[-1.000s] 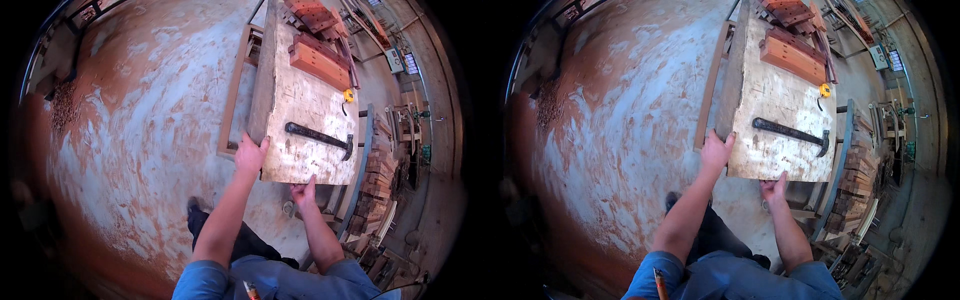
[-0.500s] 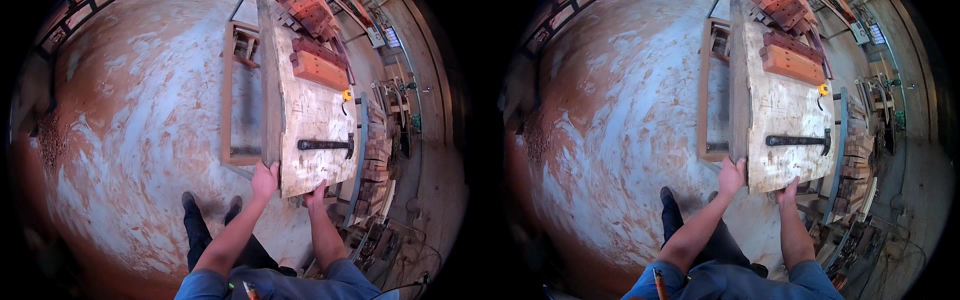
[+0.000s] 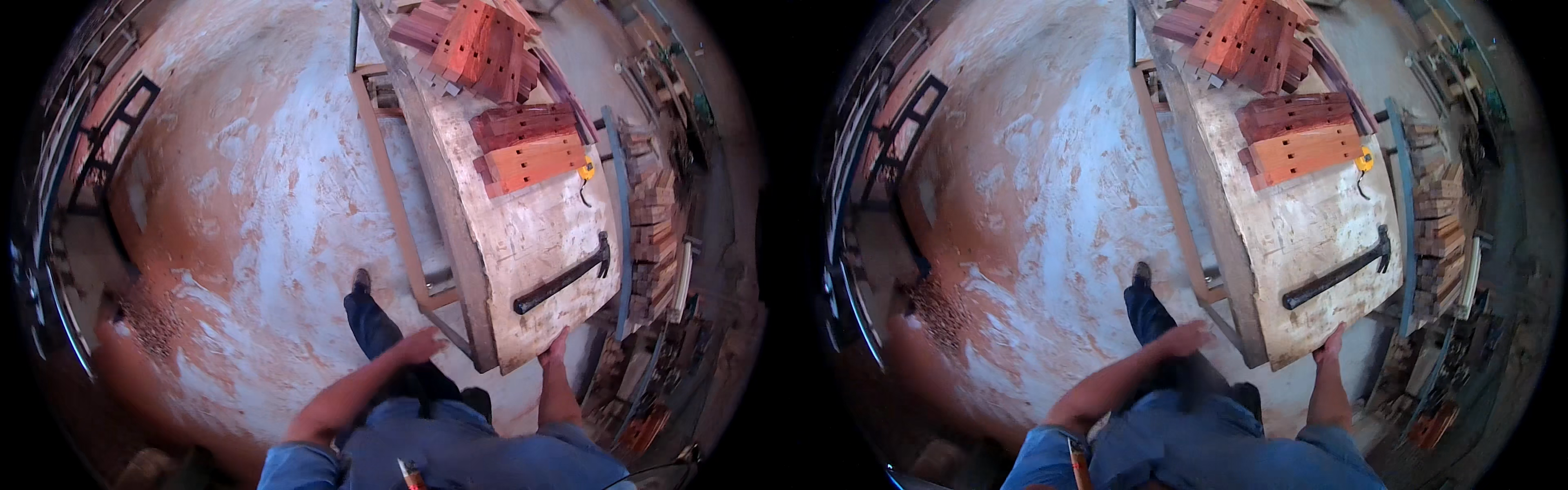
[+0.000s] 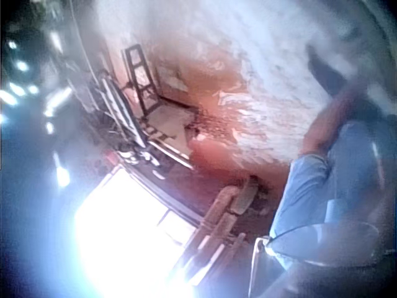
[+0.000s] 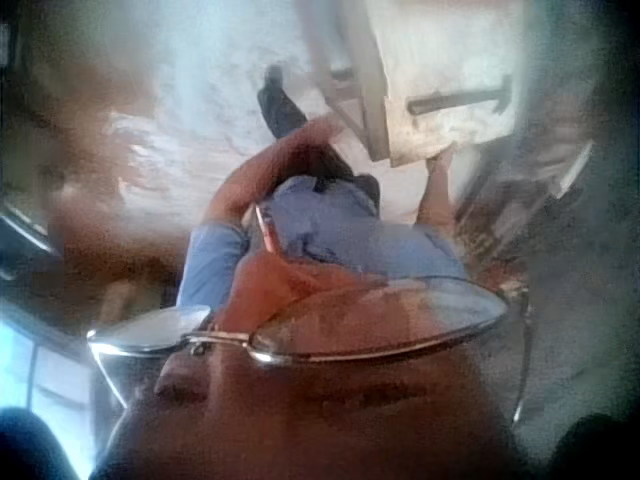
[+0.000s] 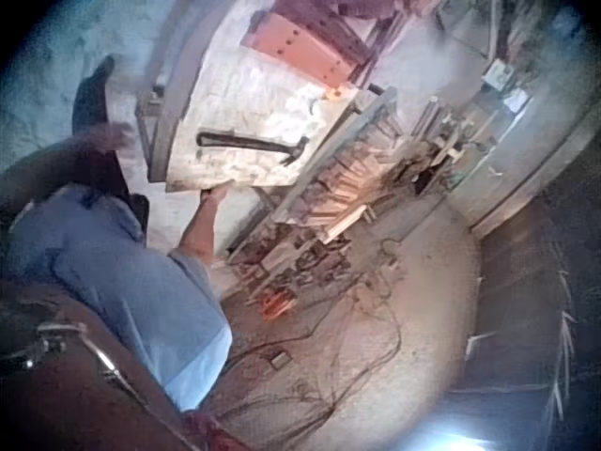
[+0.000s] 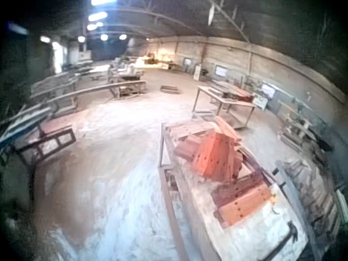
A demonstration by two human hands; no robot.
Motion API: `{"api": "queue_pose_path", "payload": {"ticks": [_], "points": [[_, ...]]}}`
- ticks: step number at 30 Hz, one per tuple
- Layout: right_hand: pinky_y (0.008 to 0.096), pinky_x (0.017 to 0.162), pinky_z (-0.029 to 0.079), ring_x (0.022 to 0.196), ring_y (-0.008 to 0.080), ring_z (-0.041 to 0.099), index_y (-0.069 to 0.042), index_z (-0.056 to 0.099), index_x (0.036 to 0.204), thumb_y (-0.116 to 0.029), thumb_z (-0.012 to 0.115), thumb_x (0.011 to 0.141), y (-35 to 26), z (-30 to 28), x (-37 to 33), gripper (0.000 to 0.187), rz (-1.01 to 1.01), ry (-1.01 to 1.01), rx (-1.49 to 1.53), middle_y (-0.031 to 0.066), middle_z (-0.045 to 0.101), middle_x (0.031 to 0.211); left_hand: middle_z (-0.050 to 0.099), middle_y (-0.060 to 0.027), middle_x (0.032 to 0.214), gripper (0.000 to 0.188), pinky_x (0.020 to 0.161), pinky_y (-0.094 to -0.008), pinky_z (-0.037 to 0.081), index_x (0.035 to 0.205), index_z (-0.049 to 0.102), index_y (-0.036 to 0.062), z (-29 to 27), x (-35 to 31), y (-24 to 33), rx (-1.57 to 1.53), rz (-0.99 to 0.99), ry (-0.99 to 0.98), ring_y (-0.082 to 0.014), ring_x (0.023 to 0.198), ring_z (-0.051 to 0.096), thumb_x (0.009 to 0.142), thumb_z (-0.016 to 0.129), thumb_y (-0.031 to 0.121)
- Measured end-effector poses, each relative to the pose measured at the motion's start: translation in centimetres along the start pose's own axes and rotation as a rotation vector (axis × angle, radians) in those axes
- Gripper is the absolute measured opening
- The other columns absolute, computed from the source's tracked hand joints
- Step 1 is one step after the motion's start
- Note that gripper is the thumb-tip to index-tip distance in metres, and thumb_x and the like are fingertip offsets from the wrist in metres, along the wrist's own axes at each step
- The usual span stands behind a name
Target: The person arranges and stacks pre-drilled wooden slats on a workbench, then picks up and inspects a partially assembled wooden frame. They move between workstations, handling stacks of slats and placing them on a table. The person briefly touches their face and continues organizing the wooden components.
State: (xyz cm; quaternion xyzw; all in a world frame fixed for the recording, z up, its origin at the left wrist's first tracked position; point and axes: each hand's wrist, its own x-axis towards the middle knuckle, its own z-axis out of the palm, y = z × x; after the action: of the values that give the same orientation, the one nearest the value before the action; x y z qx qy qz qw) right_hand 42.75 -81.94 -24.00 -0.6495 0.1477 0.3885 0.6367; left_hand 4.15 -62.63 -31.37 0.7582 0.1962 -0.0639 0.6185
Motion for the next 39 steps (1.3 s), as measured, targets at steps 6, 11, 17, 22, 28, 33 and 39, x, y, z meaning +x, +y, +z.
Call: {"api": "queue_pose_path", "payload": {"ticks": [6,11,17,22,28,33,39], "points": [[0.0471,0.074,0.053,0.095,0.0312,0.062,-0.007,0.046,0.133,-0.063,0.042,0.094,-0.2,-1.0,-1.4,0.069,0.089,0.459,-0.199,0.0139,0.059,0.117,0.066,-0.0243,0.109,0.061,0.089,-0.0476,0.05,0.127,0.054,-0.0007,-19.1,-15.1,-10.1,-0.086,-0.77,0.441,-0.0405,0.102,0.063,0.089,0.058,0.047],[0.0448,0.042,0.046,0.05,0.0263,0.053,-0.004,0.057,0.109,-0.062,0.049,0.091,2.2,-3.7,-7.3,0.062,0.23,0.753,-0.476,0.0112,0.057,0.079,0.061,-0.0297,0.119,0.063,0.1,-0.0454,0.045,0.121,0.058,-0.0073,-28.3,-26.1,-17.1,0.031,-0.926,0.578,-0.0421,0.116,0.057,0.088,0.06,0.046],[0.0589,0.069,0.054,0.072,0.0374,0.06,-0.015,0.049,0.125,-0.035,0.052,0.099,12.9,10.9,-16.6,0.034,0.788,0.321,-0.498,0.0178,0.058,0.089,0.058,-0.0271,0.127,0.075,0.103,-0.0396,0.042,0.133,0.05,-0.0081,-36.6,-27.4,-20.4,-0.48,-1.044,0.738,-0.0355,0.121,0.056,0.093,0.05,0.055],[0.0385,0.049,0.05,0.056,0.0258,0.06,-0.001,0.059,0.095,-0.044,0.063,0.092,18.9,36.6,-12.8,0.043,0.641,0.121,-0.816,0.0136,0.062,0.079,0.056,-0.0261,0.131,0.074,0.105,-0.0363,0.04,0.135,0.047,-0.0095,-55.7,-27.0,-23.3,-0.614,-0.872,0.342,-0.0325,0.123,0.054,0.094,0.05,0.052],[0.0335,0.067,0.056,0.078,0.0182,0.065,-0.002,0.059,0.107,-0.036,0.053,0.098,13.0,74.0,-6.0,0.035,0.262,-0.134,-0.717,0.0109,0.067,0.094,0.054,-0.0337,0.129,0.074,0.102,-0.0437,0.043,0.136,0.043,-0.0116,-77.7,-23.8,-23.3,-0.002,-0.811,0.424,-0.0409,0.12,0.055,0.092,0.055,0.046],[0.0303,0.065,0.054,0.076,0.0165,0.063,-0.002,0.062,0.104,-0.035,0.054,0.098,11.3,94.6,2.7,0.034,0.152,-0.292,-0.528,0.0082,0.065,0.09,0.065,-0.0283,0.112,0.065,0.094,-0.0415,0.048,0.133,0.047,-0.0094,-89.5,-14.5,-21.4,0.079,-0.679,0.407,-0.0384,0.108,0.063,0.093,0.058,0.041],[0.032,0.052,0.047,0.061,0.0157,0.058,-0.004,0.063,0.091,-0.031,0.058,0.092,16.2,117.1,19.5,0.028,-0.337,-0.321,-0.757,0.0044,0.061,0.075,0.063,-0.0266,0.118,0.062,0.096,-0.0433,0.047,0.133,0.049,-0.0047,-100.8,-6.9,-20.5,0.124,-0.762,0.34,-0.0378,0.111,0.061,0.09,0.063,0.039]]}}
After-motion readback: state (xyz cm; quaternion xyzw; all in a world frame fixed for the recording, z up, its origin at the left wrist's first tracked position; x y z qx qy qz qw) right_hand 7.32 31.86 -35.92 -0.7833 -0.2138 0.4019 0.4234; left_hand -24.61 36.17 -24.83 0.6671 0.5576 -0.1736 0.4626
